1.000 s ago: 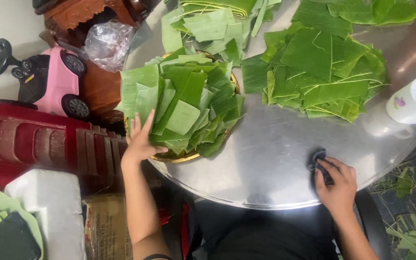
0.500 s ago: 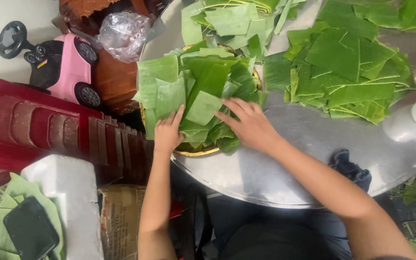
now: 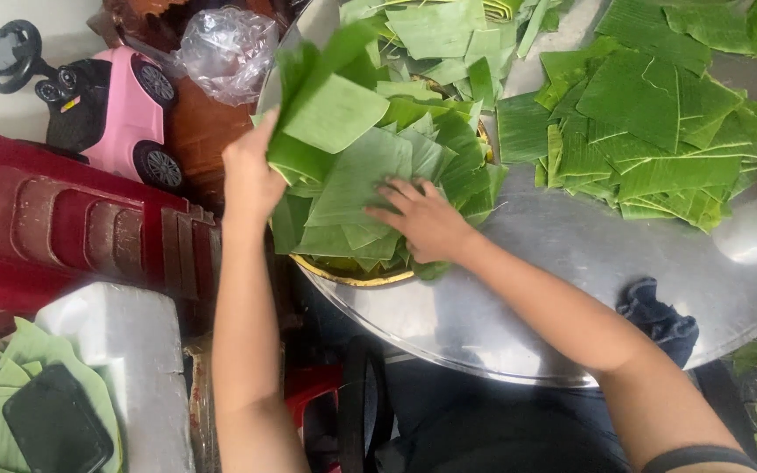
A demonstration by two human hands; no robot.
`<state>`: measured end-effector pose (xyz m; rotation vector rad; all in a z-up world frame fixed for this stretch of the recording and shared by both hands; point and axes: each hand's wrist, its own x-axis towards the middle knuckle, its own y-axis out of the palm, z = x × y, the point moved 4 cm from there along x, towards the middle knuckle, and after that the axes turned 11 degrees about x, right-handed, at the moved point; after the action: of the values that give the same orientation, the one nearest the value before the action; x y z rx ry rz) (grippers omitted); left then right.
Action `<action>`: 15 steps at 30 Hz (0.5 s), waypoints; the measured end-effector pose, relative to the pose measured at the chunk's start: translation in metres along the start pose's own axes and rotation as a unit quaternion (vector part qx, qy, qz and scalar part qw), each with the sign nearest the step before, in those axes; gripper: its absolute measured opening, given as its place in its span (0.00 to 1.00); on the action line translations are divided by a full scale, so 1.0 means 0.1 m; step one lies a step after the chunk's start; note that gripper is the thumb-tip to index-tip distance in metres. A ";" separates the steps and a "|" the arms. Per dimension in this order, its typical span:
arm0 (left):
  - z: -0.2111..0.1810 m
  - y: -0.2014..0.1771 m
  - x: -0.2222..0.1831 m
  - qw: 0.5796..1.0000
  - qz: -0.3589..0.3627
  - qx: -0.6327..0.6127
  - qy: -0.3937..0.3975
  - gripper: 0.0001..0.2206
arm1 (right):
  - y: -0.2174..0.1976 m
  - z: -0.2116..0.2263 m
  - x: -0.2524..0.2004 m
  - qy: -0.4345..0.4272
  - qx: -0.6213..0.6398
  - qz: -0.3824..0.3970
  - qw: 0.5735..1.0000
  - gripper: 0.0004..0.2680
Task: Wiping and cleaning individual banana leaves with a cloth and stacking them on a metal table.
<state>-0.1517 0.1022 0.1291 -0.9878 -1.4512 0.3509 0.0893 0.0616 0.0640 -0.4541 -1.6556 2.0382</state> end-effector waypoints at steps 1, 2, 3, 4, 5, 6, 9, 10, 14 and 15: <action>-0.04 -0.14 0.10 1.000 -0.001 0.001 -0.001 0.19 | 0.18 -0.13 0.06 -0.001 0.000 0.000 1.000 0.31; -0.07 -0.27 0.18 0.997 0.033 0.063 0.000 0.25 | 0.37 -0.25 0.12 0.005 0.019 -0.005 1.000 0.29; -0.10 -0.39 0.26 0.990 0.066 0.125 0.001 0.31 | 0.55 -0.38 0.18 0.011 0.039 -0.010 0.999 0.28; -0.06 -0.41 0.27 0.990 0.066 0.126 0.000 0.31 | 0.65 -0.43 0.18 0.010 0.039 -0.010 0.999 0.28; -0.08 -0.48 0.28 0.974 -0.012 0.219 0.057 0.36 | 0.72 -0.48 0.18 -0.007 0.024 -0.044 0.999 0.26; -0.11 -0.54 0.28 0.940 -0.090 0.307 0.115 0.42 | 0.79 -0.53 0.17 -0.025 0.009 -0.078 0.997 0.25; -0.14 -0.42 0.24 0.896 -0.139 0.403 0.123 0.30 | 0.91 -0.56 0.16 -0.015 0.012 -0.056 0.998 0.26; -0.17 -0.30 0.14 0.896 -0.138 0.404 0.122 0.30 | 0.93 -0.56 0.16 -0.016 0.012 -0.056 0.998 0.26; -0.11 0.45 -0.34 0.871 0.053 0.486 0.044 0.24 | 0.76 -0.53 0.04 -0.028 0.018 -0.071 0.997 0.22; -0.05 0.68 -0.51 0.881 0.122 0.457 0.016 0.22 | 0.68 -0.51 0.00 -0.026 0.030 -0.052 0.998 0.19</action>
<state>-0.1307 0.1025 0.0467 -0.3796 -0.9327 1.0820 0.1061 0.0924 -0.0132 -0.2912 -1.6097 2.0330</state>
